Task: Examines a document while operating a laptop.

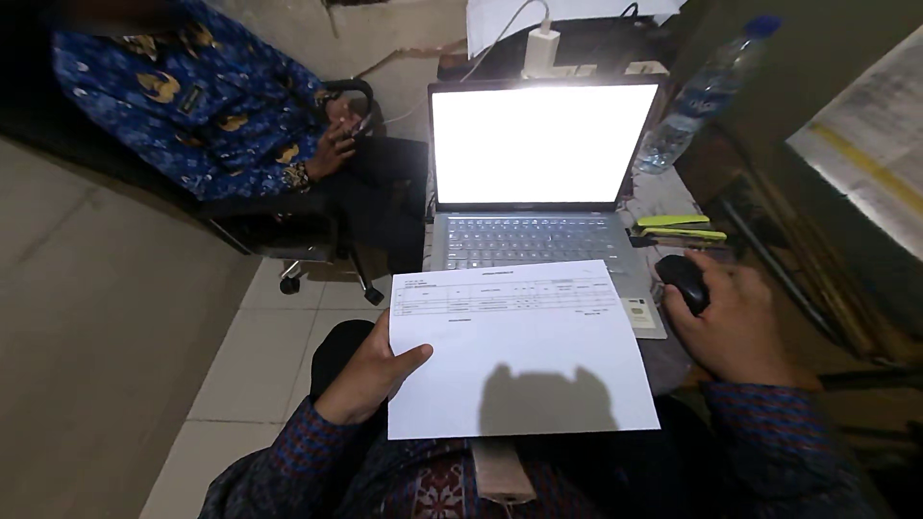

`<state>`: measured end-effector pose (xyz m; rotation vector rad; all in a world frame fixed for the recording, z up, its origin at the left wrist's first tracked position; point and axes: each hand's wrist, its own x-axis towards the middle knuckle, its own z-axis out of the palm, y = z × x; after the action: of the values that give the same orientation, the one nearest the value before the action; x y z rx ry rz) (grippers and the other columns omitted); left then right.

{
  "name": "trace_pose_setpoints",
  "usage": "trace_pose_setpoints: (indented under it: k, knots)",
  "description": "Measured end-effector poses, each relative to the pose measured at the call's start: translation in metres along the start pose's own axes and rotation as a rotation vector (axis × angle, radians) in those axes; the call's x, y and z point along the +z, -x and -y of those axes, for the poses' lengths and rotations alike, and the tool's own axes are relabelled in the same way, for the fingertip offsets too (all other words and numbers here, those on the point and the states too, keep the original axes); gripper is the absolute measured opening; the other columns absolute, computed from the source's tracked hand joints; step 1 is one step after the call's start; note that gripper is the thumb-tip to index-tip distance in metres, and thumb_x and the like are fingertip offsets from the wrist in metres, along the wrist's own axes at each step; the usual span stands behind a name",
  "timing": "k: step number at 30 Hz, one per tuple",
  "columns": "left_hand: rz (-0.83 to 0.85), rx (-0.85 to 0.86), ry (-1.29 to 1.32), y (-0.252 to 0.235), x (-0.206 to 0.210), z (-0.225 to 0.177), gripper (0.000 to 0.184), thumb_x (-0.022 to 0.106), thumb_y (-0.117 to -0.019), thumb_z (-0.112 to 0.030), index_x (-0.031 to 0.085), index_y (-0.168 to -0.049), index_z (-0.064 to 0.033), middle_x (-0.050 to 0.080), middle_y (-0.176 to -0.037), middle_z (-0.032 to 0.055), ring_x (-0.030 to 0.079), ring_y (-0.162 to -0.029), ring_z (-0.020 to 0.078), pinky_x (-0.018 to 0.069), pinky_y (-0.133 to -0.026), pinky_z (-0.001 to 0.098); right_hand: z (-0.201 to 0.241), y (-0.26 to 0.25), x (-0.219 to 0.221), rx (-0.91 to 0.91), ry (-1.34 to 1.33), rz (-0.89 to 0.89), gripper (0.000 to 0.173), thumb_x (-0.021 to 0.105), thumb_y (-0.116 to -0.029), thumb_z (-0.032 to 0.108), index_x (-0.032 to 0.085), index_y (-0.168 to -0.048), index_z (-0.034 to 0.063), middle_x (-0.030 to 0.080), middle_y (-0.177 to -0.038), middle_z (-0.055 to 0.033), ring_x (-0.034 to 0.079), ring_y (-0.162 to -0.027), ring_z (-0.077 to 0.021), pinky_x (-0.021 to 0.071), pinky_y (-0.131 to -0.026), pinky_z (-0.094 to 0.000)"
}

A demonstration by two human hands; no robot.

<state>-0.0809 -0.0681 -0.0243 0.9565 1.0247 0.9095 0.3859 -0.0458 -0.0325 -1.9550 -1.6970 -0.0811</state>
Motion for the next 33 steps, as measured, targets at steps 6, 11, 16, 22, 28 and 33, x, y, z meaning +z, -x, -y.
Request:
trace_pose_setpoints:
  k: [6, 11, 16, 22, 28, 33]
  knots:
    - [-0.019, 0.005, -0.020, 0.001, 0.002, 0.000, 0.076, 0.069, -0.0937, 0.002, 0.026, -0.155, -0.0095, 0.067, -0.129, 0.0163, 0.071, -0.112, 0.0300, 0.0623, -0.094, 0.0442, -0.002, 0.001, 0.001, 0.005, 0.019, -0.008, 0.060, 0.054, -0.0944, 0.046, 0.058, -0.144, 0.0128, 0.056, -0.133, -0.0327, 0.054, -0.120, -0.0561, 0.0448, -0.092, -0.0734]
    - [-0.059, -0.032, -0.051, 0.003, 0.004, -0.006, 0.060, 0.059, -0.1013, -0.001, 0.030, -0.154, -0.0100, 0.068, -0.127, 0.0146, 0.072, -0.109, 0.0276, 0.0634, -0.091, 0.0428, 0.000, 0.001, 0.000, 0.022, 0.022, -0.008, 0.058, 0.055, -0.0946, 0.045, 0.060, -0.142, 0.0108, 0.055, -0.134, -0.0330, 0.053, -0.120, -0.0562, 0.0444, -0.093, -0.0730]
    - [-0.040, -0.010, -0.021, 0.003, 0.002, -0.010, 0.051, 0.051, -0.1049, -0.001, 0.032, -0.152, -0.0082, 0.067, -0.128, 0.0166, 0.072, -0.109, 0.0295, 0.0628, -0.092, 0.0438, 0.000, 0.001, 0.000, 0.023, 0.010, -0.013, 0.057, 0.057, -0.0926, 0.044, 0.061, -0.137, 0.0073, 0.056, -0.132, -0.0318, 0.054, -0.120, -0.0553, 0.0445, -0.094, -0.0721]
    - [-0.069, -0.001, -0.098, 0.003, 0.000, -0.014, 0.048, 0.051, -0.1043, 0.001, 0.035, -0.149, -0.0077, 0.069, -0.125, 0.0145, 0.073, -0.104, 0.0258, 0.0644, -0.087, 0.0395, 0.000, 0.001, 0.000, 0.029, 0.009, -0.008, 0.058, 0.058, -0.0926, 0.044, 0.059, -0.137, 0.0057, 0.056, -0.131, -0.0320, 0.054, -0.120, -0.0556, 0.0445, -0.094, -0.0726]
    - [-0.081, -0.006, -0.113, 0.005, -0.003, -0.017, 0.046, 0.051, -0.1038, 0.002, 0.036, -0.146, -0.0080, 0.069, -0.123, 0.0146, 0.074, -0.101, 0.0261, 0.0652, -0.084, 0.0395, 0.001, 0.001, 0.000, 0.038, 0.022, -0.008, 0.061, 0.058, -0.0929, 0.043, 0.056, -0.141, 0.0063, 0.056, -0.132, -0.0331, 0.054, -0.120, -0.0567, 0.0445, -0.094, -0.0737]
    - [-0.056, -0.034, -0.069, 0.006, -0.003, -0.021, 0.049, 0.048, -0.1045, 0.003, 0.033, -0.149, -0.0094, 0.069, -0.124, 0.0140, 0.074, -0.101, 0.0255, 0.0652, -0.083, 0.0390, 0.001, 0.002, -0.001, 0.030, 0.022, -0.014, 0.061, 0.057, -0.0940, 0.045, 0.055, -0.143, 0.0079, 0.055, -0.134, -0.0333, 0.054, -0.121, -0.0565, 0.0438, -0.094, -0.0739]
